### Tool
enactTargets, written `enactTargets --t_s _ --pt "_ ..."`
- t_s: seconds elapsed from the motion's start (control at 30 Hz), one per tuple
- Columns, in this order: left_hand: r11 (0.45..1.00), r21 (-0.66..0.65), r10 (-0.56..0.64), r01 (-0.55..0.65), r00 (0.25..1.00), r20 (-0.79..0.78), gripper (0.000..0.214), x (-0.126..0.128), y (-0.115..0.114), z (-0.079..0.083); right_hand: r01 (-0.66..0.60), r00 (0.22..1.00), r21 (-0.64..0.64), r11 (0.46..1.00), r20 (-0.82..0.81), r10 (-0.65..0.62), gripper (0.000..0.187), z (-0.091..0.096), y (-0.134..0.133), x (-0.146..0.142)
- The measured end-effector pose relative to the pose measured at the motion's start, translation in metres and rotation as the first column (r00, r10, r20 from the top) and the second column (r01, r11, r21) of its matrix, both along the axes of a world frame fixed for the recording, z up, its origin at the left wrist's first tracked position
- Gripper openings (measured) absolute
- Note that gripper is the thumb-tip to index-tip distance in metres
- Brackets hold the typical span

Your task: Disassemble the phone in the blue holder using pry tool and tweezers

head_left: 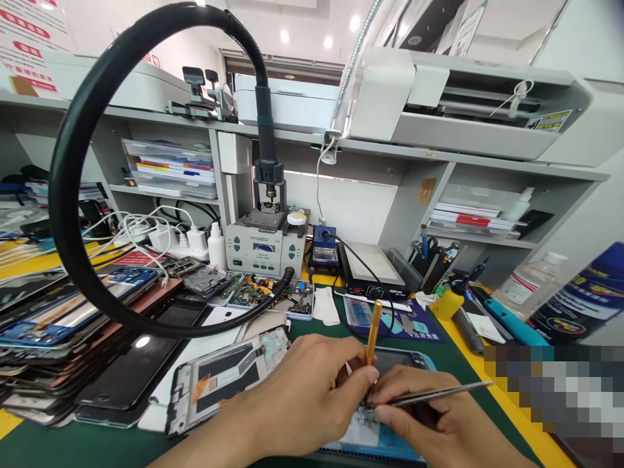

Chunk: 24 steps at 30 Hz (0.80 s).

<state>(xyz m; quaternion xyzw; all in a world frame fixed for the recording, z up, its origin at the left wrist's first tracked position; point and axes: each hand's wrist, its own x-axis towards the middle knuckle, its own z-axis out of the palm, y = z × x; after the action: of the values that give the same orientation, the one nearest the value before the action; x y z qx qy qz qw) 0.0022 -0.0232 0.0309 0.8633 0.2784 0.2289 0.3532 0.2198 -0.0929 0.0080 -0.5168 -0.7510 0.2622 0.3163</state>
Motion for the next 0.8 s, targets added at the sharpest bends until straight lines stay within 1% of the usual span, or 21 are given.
enactTargets --t_s 0.13,0.33,0.47,0.67,0.8 --pt "1.000 0.011 -0.005 0.005 1.000 0.026 0.022 0.0008 0.0003 -0.0023 0.021 0.999 0.015 1.000 0.024 -0.021 0.013 0.0013 0.0000 -0.0013" --pt "1.000 0.020 -0.001 0.000 0.999 0.039 0.022 0.0022 0.0011 -0.0037 0.049 0.998 -0.016 0.999 0.035 -0.049 0.015 0.0027 -0.0009 -0.0019" --pt "1.000 0.012 -0.013 0.013 0.999 0.052 0.021 0.0014 0.0004 -0.0030 0.038 0.999 -0.012 0.999 0.016 -0.038 0.015 0.0019 -0.0005 -0.0014" --pt "1.000 0.020 -0.006 0.005 0.999 0.042 0.022 0.0012 -0.0003 -0.0032 0.025 1.000 -0.056 0.998 0.009 -0.024 0.016 0.0000 0.0005 -0.0006" --pt "1.000 0.022 -0.017 0.017 0.999 0.033 0.022 0.0006 -0.0011 -0.0028 0.003 1.000 -0.023 1.000 -0.003 -0.003 0.014 -0.0004 0.0011 -0.0011"
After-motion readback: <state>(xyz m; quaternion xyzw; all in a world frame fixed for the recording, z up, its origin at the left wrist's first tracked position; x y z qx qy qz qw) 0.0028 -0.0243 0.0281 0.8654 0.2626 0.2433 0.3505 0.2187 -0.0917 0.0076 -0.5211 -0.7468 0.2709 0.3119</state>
